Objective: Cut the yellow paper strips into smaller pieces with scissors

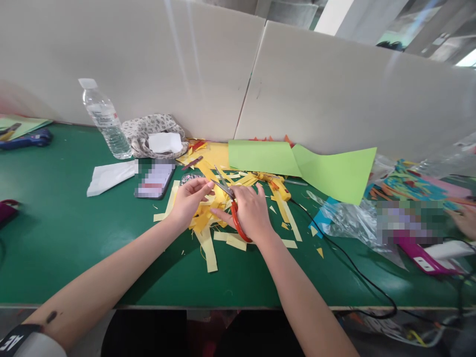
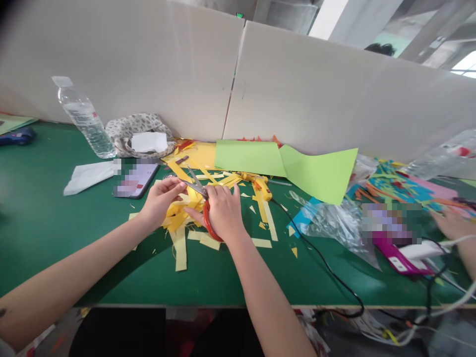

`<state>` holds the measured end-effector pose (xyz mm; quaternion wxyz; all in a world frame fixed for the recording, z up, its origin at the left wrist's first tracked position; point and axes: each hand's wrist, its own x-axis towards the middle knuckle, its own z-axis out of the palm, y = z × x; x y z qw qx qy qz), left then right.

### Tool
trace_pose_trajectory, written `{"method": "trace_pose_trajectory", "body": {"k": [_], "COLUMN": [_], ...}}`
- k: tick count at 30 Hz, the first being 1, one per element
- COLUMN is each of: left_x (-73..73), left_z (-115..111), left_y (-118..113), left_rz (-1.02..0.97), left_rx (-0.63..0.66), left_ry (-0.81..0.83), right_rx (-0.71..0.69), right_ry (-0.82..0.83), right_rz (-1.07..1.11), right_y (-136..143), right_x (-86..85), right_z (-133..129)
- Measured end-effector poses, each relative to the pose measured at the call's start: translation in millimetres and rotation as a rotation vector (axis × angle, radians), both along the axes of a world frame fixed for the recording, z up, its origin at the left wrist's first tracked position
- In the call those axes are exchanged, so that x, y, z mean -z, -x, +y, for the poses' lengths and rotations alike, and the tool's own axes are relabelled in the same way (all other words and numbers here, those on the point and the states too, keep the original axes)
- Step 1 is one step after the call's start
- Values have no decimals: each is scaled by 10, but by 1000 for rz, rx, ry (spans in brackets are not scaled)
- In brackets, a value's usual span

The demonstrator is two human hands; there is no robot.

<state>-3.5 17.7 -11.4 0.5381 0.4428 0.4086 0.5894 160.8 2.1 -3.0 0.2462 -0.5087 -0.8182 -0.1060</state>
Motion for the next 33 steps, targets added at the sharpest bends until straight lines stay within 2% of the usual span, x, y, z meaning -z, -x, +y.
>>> {"method": "trace_pose_trajectory", "body": {"k": [8,33], "left_x": [-2,-28], "left_z": [-33,-51], "left_y": [-16,-17], "left_rz": [73,-8], "left_rx": [90,138], "left_ry": [-18,35], "right_rx": [-21,-12], "right_ry": [-9,-61], "right_rz": [7,7], "right_y": [4,-8], "right_x": [-5,-23], "right_z": [-8,-17]}}
